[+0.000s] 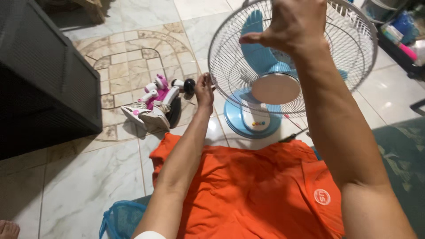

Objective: The person assembles a standing electric fan by attaching the front grille, inserting the fan blades, securing the rear cap, and attaching the rear grille. They then use a screwdriver to attach blades to a second fan unit.

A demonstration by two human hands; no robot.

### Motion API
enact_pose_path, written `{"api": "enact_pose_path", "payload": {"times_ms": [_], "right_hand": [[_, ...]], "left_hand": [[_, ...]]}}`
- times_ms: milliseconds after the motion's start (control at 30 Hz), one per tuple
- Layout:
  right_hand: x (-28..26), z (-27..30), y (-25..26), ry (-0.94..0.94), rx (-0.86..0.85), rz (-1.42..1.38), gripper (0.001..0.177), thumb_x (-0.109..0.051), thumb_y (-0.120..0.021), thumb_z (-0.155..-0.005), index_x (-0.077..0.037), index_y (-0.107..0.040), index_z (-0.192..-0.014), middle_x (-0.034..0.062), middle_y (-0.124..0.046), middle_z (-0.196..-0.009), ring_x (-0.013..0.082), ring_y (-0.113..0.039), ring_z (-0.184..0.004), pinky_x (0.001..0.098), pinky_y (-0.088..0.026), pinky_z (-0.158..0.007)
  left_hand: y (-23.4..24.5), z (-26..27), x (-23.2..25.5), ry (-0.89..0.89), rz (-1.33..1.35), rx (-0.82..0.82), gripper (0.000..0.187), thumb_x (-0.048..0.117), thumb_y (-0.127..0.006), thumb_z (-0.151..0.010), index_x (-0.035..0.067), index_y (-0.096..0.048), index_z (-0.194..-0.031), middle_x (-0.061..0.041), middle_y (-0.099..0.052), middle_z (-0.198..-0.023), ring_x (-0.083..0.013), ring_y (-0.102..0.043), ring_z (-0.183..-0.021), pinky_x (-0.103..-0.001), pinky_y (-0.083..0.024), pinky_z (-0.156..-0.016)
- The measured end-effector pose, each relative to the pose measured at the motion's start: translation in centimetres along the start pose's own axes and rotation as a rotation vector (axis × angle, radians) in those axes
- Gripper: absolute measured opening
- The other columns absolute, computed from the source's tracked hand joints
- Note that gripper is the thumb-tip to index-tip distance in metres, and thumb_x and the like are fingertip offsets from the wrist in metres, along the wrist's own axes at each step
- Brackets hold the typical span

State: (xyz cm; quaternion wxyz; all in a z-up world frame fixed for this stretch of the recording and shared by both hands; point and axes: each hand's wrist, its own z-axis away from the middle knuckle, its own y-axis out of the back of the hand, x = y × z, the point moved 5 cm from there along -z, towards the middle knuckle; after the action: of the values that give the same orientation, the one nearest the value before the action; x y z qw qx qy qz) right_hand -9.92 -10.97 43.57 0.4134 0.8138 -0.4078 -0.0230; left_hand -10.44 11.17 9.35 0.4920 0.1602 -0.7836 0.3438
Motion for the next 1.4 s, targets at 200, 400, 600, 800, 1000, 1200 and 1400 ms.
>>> {"api": "enact_pose_path", "payload": {"times_ms": [200, 400, 600, 800, 1000, 1200, 1400], "right_hand": [[-0.5, -0.4, 1.3, 0.023, 0.06, 0.144, 0.093, -0.091, -0.076, -0.062, -0.019, -0.073, -0.122, 0.0041, -0.071, -0.08, 0.0223, -0.067, -0.069, 0.0414, -0.055, -0.061], [1.9, -1.6, -1.2, -0.148, -0.359, 0.134, 0.094, -0.098, -0.067, -0.06, -0.008, -0.078, -0.085, 0.0061, -0.068, -0.072, 0.0183, -0.061, -0.065, 0.0364, -0.053, -0.062], [1.9, -1.5, -0.2, -0.026, -0.144, 0.088, 0.096, -0.099, -0.064, -0.056, -0.012, -0.077, -0.095, 0.0034, -0.06, -0.062, 0.015, -0.055, -0.053, 0.0318, -0.044, -0.046], [2.1, -1.3, 0.0, -0.075, -0.253, 0.026, 0.101, -0.101, -0.059, -0.054, -0.018, -0.078, -0.109, 0.0014, -0.062, -0.061, 0.0113, -0.052, -0.049, 0.0288, -0.04, -0.046], [0.5, -1.9, -0.3, -0.064, -0.297, 0.098, 0.1, -0.102, -0.056, -0.053, -0.018, -0.077, -0.102, 0.0021, -0.063, -0.066, 0.0107, -0.052, -0.049, 0.0264, -0.039, -0.044], [-0.1, -1.5, -0.3, -0.012, -0.27, 0.225, 0.101, -0.104, -0.053, -0.05, -0.016, -0.075, -0.094, 0.0016, -0.059, -0.057, 0.0107, -0.051, -0.042, 0.0262, -0.037, -0.035], [0.4, -1.3, -1.1, -0.038, -0.216, 0.172, 0.1, -0.105, -0.054, -0.055, -0.013, -0.074, -0.087, 0.001, -0.06, -0.056, 0.0114, -0.052, -0.044, 0.0274, -0.04, -0.042]], "left_hand": [[0.7, -1.1, -0.1, 0.499, 0.322, -0.01, 0.057, 0.061, -0.035, -0.097, 0.014, -0.065, -0.085, -0.001, -0.07, -0.083, -0.013, -0.064, -0.078, -0.033, -0.052, -0.074], [0.2, -6.3, -2.3, 0.51, 0.191, -0.014, 0.044, 0.058, -0.052, -0.099, 0.02, -0.056, -0.075, 0.002, -0.06, -0.068, -0.0143, -0.061, -0.071, -0.033, -0.051, -0.069], [-1.0, -8.1, -3.9, 0.483, 0.35, -0.223, 0.061, 0.066, -0.052, -0.109, 0.015, -0.052, -0.077, -0.001, -0.062, -0.071, -0.0174, -0.057, -0.065, -0.031, -0.048, -0.056], [-5.8, -6.2, 0.0, 0.681, 0.717, -0.467, 0.096, 0.076, -0.027, -0.093, -0.004, -0.052, -0.14, -0.019, -0.07, -0.126, -0.0302, -0.07, -0.111, -0.043, -0.06, -0.094], [-6.6, -5.6, 2.9, 0.537, 0.375, -0.714, 0.107, 0.08, -0.021, -0.097, -0.012, -0.061, -0.133, -0.027, -0.071, -0.122, -0.0355, -0.07, -0.112, -0.047, -0.057, -0.097], [-5.0, -5.7, -2.1, 0.657, 0.361, -0.505, 0.104, 0.077, -0.019, -0.092, -0.011, -0.071, -0.114, -0.026, -0.076, -0.109, -0.0344, -0.073, -0.1, -0.042, -0.061, -0.086], [-2.4, -12.0, 0.5, 0.387, -0.321, -0.186, 0.071, 0.068, -0.048, -0.093, 0.005, -0.073, -0.115, -0.007, -0.079, -0.099, -0.0199, -0.073, -0.091, -0.038, -0.058, -0.083]]}}
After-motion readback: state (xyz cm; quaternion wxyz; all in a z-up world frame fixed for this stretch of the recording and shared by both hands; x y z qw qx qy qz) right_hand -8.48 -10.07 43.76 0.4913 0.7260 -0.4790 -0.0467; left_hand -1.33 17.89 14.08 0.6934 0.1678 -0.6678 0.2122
